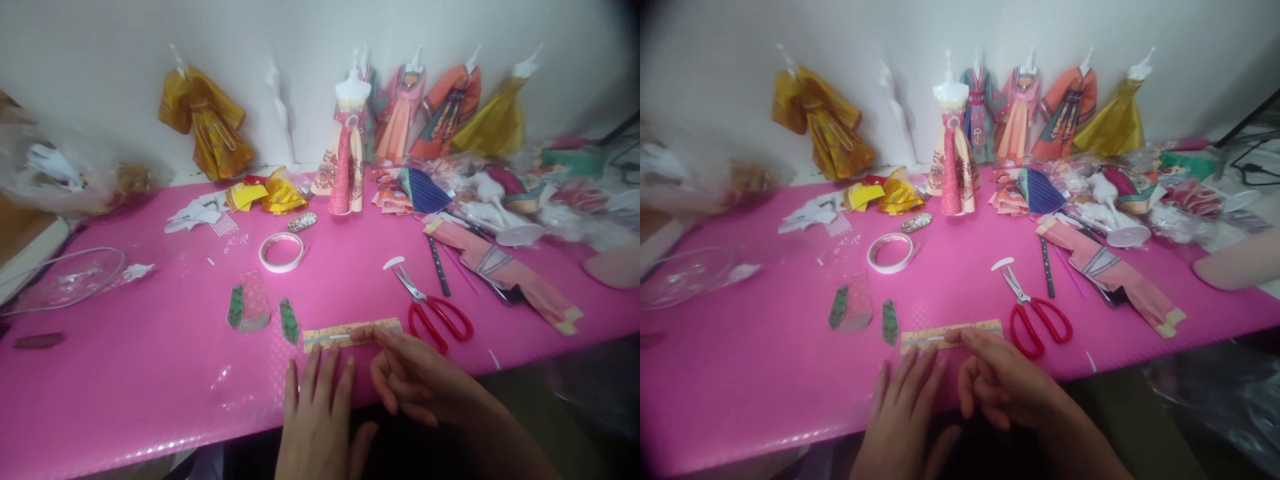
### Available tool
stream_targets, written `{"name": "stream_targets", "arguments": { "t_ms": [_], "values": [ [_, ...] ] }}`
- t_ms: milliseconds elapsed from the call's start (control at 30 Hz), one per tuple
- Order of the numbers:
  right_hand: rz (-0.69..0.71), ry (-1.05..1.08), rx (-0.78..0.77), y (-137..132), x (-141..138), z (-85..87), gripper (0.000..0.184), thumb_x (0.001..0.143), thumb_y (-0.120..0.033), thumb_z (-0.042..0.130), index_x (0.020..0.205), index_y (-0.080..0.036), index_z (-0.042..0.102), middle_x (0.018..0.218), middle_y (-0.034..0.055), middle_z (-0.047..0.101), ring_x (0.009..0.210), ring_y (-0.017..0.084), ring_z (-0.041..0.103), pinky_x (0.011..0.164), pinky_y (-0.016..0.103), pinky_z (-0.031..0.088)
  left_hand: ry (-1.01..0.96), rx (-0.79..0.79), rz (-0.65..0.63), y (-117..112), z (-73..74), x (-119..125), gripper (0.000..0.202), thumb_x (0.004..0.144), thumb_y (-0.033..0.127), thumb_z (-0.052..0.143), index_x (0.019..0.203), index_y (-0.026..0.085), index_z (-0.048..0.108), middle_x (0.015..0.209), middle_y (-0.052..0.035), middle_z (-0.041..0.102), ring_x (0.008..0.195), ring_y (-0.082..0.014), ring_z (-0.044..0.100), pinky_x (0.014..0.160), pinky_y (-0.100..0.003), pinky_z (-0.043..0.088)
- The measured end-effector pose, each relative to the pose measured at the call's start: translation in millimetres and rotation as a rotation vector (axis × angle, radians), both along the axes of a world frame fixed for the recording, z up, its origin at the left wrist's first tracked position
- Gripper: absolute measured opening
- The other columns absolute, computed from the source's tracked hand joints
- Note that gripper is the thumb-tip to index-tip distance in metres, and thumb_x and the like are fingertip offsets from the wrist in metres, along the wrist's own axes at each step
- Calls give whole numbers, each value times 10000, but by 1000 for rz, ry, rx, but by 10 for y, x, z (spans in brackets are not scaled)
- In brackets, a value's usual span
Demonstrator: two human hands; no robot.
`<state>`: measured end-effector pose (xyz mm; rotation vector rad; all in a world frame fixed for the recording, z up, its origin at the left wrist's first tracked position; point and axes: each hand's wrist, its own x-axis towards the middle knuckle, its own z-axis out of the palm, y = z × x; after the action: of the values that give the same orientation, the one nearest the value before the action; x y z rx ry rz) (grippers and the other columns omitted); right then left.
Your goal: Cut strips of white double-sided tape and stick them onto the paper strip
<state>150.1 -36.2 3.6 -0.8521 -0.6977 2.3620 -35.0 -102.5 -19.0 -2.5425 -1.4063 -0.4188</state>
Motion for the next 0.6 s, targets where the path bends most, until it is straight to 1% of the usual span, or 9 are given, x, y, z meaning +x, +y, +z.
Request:
{"name": "stream_targets", "arguments": {
  "t_ms": [167, 267, 433, 600],
  "values": [
    [32, -17, 12, 6, -19, -15, 544, 991, -501, 386, 1388, -131, 420, 529, 7, 674, 247, 25, 175, 239, 111, 270, 1, -50, -8, -9, -18, -8, 589, 832, 326, 570, 1358, 87, 455, 1336, -178, 642, 1198, -407, 600, 871, -642, 508],
    [38, -14, 22, 8, -31, -44, 559, 978, -521, 411, 1379, -132, 423, 528, 5, 670, 250, 28, 186, 243, 116, 266, 0, -89, -7, -31, -39, -35, 616, 820, 321, 591, 1372, 90, 447, 1361, -181, 623, 1219, -412, 587, 873, -661, 523],
    [33, -25, 24, -9, -37, -48, 572, 967, -549, 428, 1366, -138, 431, 535, 6, 673, 254, 25, 184, 247, 116, 259, 17, -134, -4, -54, -67, -64, 650, 835, 342, 594, 1412, 101, 416, 1428, -175, 564, 1269, -414, 548, 891, -681, 531],
    [31, -33, 15, -4, -37, 2, 542, 967, -527, 443, 1339, -133, 457, 529, 7, 669, 259, 19, 178, 250, 108, 259, -5, -140, 0, -43, -59, -49, 648, 820, 344, 612, 1393, 99, 434, 1397, -186, 591, 1241, -426, 572, 869, -696, 541]
  ]
}}
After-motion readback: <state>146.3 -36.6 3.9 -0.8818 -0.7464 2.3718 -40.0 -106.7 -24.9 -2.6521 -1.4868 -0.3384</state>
